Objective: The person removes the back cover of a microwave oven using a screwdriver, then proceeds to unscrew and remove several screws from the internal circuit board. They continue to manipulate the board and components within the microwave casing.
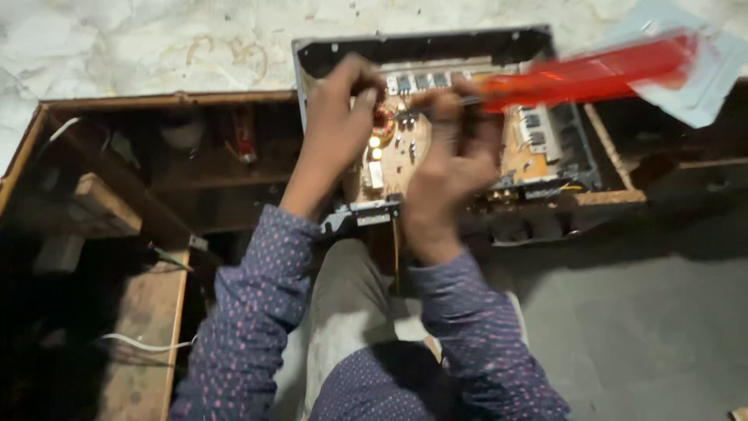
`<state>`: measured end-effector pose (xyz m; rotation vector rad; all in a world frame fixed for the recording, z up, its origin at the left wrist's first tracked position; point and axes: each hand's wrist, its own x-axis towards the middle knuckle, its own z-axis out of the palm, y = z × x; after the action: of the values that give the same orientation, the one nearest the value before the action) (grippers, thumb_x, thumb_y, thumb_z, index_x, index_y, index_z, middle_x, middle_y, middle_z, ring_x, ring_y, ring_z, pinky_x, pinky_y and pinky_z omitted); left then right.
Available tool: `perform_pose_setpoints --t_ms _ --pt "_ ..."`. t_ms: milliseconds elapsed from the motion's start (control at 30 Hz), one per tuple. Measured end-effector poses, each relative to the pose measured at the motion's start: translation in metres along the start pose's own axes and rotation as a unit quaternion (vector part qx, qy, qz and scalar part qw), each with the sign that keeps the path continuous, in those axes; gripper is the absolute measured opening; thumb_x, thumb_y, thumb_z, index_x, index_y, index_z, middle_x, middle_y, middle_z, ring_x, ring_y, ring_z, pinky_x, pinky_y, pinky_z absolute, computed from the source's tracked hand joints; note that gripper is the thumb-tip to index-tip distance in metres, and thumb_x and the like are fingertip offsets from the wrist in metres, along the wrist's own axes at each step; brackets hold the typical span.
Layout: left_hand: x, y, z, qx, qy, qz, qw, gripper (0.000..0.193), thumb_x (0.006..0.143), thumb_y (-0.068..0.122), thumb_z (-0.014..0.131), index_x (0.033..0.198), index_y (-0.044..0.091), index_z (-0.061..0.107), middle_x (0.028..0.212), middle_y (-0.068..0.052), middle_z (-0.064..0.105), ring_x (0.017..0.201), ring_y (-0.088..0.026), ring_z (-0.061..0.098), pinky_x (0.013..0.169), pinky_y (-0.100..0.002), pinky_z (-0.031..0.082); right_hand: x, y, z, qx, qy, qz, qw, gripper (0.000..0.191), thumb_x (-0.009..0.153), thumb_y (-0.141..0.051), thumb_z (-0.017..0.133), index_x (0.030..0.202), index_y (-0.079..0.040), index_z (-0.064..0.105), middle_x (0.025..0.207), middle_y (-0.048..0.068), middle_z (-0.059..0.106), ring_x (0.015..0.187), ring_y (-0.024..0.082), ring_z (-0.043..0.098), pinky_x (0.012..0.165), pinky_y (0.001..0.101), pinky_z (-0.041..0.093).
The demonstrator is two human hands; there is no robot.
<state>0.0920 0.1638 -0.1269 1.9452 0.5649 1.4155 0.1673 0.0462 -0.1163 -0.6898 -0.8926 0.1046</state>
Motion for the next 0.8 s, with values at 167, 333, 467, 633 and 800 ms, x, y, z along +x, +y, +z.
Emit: perform_pose_setpoints --t_ms 167,333,467,633,800 --pt "-0.001 -0.002 0.006 0.086 -0.024 0.087 0.992 0.02 0.088 0.001 0.068 0.107 0.005 0.067 0.101 -0.012 0.07 0.098 -0.032 0.07 0.086 -0.041 0.053 0.073 0.0 -0.039 -0.046 -0.125 -0.103 0.986 0.012 0.117 -0.016 0.062 0.123 -0.006 0.058 0.105 0.008 0.072 0.099 0.018 0.074 0.096 0.0348 0.065" --pt "-0.012 -0.006 0.009 0.186 -0.105 0.117 0.97 0.033 0.071 0.006 0.075 0.103 0.012 0.076 0.103 -0.009 0.064 0.107 -0.034 0.056 0.089 -0.046 0.042 0.076 0.013 -0.069 -0.116 -0.186 -0.051 0.974 0.015 0.11 -0.013 0.067 0.12 -0.003 0.061 0.103 0.008 0.076 0.097 0.018 0.077 0.093 0.0351 0.067" --pt "-0.014 -0.015 0.01 0.194 -0.107 0.142 0.965 0.039 0.066 0.006 0.073 0.102 0.017 0.079 0.114 -0.006 0.063 0.117 -0.032 0.051 0.1 -0.047 0.037 0.052 0.018 -0.071 -0.176 -0.222 -0.013 0.959 0.017 0.104 -0.008 0.071 0.118 0.0 0.065 0.099 0.008 0.077 0.091 0.015 0.077 0.083 0.0318 0.066" --pt "-0.006 -0.031 0.015 0.222 -0.103 0.113 0.963 0.029 0.068 0.005 0.072 0.093 0.017 0.083 0.11 -0.009 0.062 0.112 -0.035 0.05 0.095 -0.048 0.036 0.05 0.02 -0.07 -0.189 -0.283 -0.008 0.94 0.02 0.101 -0.004 0.075 0.118 0.003 0.065 0.102 0.01 0.077 0.093 0.014 0.075 0.083 0.0293 0.063" --pt "-0.003 -0.049 0.018 0.197 -0.109 0.114 0.968 0.03 0.073 0.006 0.066 0.097 0.014 0.081 0.117 -0.007 0.062 0.116 -0.034 0.049 0.103 -0.04 0.042 0.05 0.017 -0.068 -0.229 -0.283 -0.001 0.932 0.017 0.101 -0.006 0.076 0.113 0.002 0.066 0.097 0.008 0.078 0.091 0.014 0.078 0.081 0.0284 0.064"
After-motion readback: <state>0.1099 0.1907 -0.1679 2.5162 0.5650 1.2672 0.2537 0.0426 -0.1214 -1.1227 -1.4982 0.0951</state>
